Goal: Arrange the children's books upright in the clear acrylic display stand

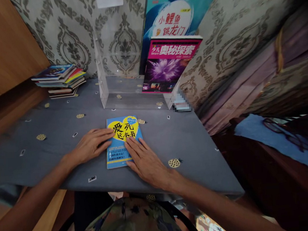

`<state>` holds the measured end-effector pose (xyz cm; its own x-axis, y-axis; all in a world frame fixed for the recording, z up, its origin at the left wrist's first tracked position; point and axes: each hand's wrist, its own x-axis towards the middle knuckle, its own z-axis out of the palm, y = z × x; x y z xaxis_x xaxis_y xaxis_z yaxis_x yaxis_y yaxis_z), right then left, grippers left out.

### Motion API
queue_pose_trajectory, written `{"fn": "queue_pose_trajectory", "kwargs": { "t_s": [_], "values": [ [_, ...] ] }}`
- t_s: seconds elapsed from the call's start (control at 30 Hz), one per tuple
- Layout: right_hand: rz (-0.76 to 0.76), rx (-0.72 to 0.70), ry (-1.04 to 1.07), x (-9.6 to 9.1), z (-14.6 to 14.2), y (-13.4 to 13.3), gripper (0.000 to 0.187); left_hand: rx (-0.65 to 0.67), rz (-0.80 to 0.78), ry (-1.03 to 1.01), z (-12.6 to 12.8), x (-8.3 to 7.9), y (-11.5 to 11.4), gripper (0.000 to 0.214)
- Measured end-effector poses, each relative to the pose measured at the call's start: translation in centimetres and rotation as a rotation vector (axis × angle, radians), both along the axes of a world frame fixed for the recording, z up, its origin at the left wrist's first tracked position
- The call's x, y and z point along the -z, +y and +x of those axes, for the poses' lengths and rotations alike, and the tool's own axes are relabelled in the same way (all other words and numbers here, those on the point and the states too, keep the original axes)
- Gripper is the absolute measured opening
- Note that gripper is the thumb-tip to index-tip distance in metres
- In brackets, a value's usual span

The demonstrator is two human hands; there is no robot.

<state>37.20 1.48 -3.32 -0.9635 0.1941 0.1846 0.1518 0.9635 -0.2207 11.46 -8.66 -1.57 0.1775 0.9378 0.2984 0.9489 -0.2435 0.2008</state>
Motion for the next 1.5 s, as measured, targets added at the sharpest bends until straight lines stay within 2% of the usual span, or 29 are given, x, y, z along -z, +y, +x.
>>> {"fn": "queue_pose_trajectory", "kwargs": {
  "t_s": [0.17, 0.3, 0.47, 0.6, 0.8, 0.93, 1.03, 1.17, 1.27, 1.33, 1.4, 1.43, 1.5],
  "values": [
    [-0.07, 0.006, 0.009, -0.1, 0.0, 0.0, 0.058, -0.089, -0.055, -0.057, -1.9, 0.2, 4.5, 0.049],
    [-0.075, 0.002, -0.001, -0.4, 0.1, 0.1, 0.058, -0.109, -0.027, -0.108, -2.0, 0.9, 5.2, 0.053],
    [-0.125, -0.038, -0.029, -1.4, 0.2, 0.8, 0.06, -0.116, -0.008, -0.107, -1.6, 1.3, 4.6, 0.052],
    [-0.16, -0.033, -0.043, -1.9, -1.1, 2.8, 0.058, -0.125, -0.009, -0.107, -1.6, 1.2, 4.6, 0.052],
    [-0.204, 0.1, -0.045, -1.1, -4.6, 7.6, 0.057, -0.137, -0.024, -0.115, -1.5, 1.2, 4.7, 0.051],
    [-0.235, 0.159, -0.031, -0.4, -5.4, 9.1, 0.055, -0.149, -0.047, -0.083, -1.0, 1.0, 4.4, 0.05],
    [-0.24, 0.155, 0.012, -0.1, -5.2, 9.1, 0.054, -0.095, -0.048, -0.038, 0.6, 0.8, 3.8, 0.047],
    [-0.248, 0.155, 0.048, 0.3, -5.1, 9.0, 0.054, 0.083, -0.048, -0.019, 4.7, 0.6, 1.9, 0.043],
    [-0.25, 0.177, 0.065, 0.5, -5.0, 8.9, 0.054, 0.183, -0.082, -0.059, 7.5, 0.2, 0.2, 0.045],
    [-0.245, 0.203, 0.087, 0.6, -4.7, 8.5, 0.054, 0.211, -0.11, -0.105, 8.2, 0.0, -0.6, 0.046],
    [-0.234, 0.234, 0.108, 0.7, -4.2, 7.8, 0.053, 0.167, -0.113, -0.139, 7.7, 0.0, -1.0, 0.044],
    [-0.229, 0.249, 0.112, 0.7, -3.9, 7.4, 0.054, 0.101, -0.091, -0.146, 7.2, 0.3, -1.1, 0.043],
    [-0.223, 0.262, 0.109, 0.6, -3.1, 6.3, 0.055, -0.115, -0.009, -0.137, 5.8, 1.2, -1.2, 0.049]
  ]
}}
